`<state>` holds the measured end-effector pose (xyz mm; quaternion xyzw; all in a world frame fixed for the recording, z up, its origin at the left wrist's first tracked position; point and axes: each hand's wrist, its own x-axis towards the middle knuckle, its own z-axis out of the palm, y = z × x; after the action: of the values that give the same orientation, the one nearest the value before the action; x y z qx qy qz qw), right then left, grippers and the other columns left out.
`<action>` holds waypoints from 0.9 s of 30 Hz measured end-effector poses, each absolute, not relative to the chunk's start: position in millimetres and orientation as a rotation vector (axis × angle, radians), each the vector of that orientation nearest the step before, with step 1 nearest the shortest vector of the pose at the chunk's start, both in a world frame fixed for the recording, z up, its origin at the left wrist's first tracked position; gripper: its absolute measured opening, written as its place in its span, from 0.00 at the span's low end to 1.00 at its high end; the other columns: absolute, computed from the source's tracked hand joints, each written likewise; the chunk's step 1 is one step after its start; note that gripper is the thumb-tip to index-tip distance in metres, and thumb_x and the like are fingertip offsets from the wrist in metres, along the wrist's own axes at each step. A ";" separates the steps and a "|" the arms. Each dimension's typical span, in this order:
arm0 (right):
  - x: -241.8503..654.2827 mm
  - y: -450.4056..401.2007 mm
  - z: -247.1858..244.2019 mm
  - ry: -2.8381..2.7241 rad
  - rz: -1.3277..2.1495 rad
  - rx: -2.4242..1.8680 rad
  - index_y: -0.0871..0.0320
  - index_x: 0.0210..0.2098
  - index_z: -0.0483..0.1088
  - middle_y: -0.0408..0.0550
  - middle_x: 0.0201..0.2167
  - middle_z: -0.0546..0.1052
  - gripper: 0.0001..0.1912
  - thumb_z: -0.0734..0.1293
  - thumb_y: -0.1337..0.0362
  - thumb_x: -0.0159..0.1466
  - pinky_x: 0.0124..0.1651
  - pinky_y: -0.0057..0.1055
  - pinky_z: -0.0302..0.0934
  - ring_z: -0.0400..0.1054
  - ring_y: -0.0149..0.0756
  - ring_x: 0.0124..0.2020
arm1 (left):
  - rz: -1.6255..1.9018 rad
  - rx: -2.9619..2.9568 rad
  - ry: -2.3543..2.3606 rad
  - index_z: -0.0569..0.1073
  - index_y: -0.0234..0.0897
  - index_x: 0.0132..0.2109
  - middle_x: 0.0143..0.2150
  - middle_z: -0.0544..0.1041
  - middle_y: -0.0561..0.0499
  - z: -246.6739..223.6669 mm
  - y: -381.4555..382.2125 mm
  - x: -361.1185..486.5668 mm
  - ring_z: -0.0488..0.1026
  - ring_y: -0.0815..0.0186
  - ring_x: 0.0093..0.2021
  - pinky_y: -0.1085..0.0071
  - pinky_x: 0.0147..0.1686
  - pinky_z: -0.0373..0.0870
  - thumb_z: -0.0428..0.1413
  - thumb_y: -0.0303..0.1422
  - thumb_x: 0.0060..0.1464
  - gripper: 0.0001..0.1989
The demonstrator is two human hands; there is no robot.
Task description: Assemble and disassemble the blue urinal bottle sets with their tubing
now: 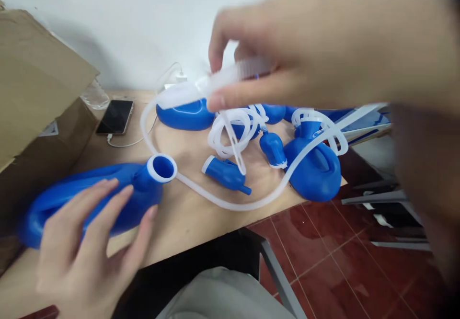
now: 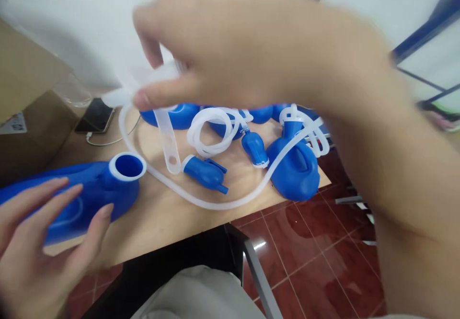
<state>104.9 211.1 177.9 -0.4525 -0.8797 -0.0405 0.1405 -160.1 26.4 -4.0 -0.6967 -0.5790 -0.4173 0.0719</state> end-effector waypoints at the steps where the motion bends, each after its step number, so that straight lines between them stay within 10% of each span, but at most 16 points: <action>1: 99.8 203.1 185.7 -2.822 -0.252 -1.245 0.45 0.61 0.72 0.45 0.44 0.81 0.38 0.61 0.25 0.67 0.56 0.58 0.73 0.80 0.58 0.53 | -1.244 -2.032 -1.693 0.67 0.53 0.75 0.73 0.72 0.45 -3.7 33.7 -167.5 0.72 0.37 0.69 0.34 0.70 0.67 0.70 0.33 0.59 0.40; 6: 82.5 182.3 160.9 -2.896 -0.213 -1.113 0.50 0.70 0.63 0.44 0.30 0.80 0.37 0.58 0.31 0.74 0.43 0.42 0.71 0.79 0.47 0.35 | -0.908 -2.144 -1.573 0.63 0.43 0.77 0.71 0.73 0.35 -4.3 73.3 -183.6 0.75 0.33 0.66 0.38 0.65 0.72 0.66 0.48 0.63 0.41; 12: 79.7 192.0 110.4 -3.017 -0.145 -0.903 0.60 0.73 0.62 0.52 0.40 0.84 0.37 0.57 0.39 0.78 0.37 0.33 0.54 0.76 0.43 0.36 | -0.721 -2.207 -1.519 0.60 0.34 0.78 0.52 0.84 0.35 -3.3 89.0 -177.0 0.82 0.41 0.47 0.51 0.47 0.75 0.47 0.51 0.74 0.36; 27: 62.0 193.2 91.6 -3.083 0.238 -0.840 0.60 0.64 0.72 0.56 0.49 0.84 0.30 0.56 0.43 0.80 0.37 0.31 0.51 0.77 0.42 0.44 | -0.862 -2.085 -1.394 0.75 0.27 0.66 0.47 0.86 0.36 -18.9 97.6 -170.9 0.84 0.47 0.39 0.56 0.43 0.71 0.61 0.44 0.68 0.29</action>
<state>62.0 193.2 91.6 -0.2620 -0.9617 0.0742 -0.0311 -170.9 97.6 -18.9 -0.7627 -0.5099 -0.3154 0.2425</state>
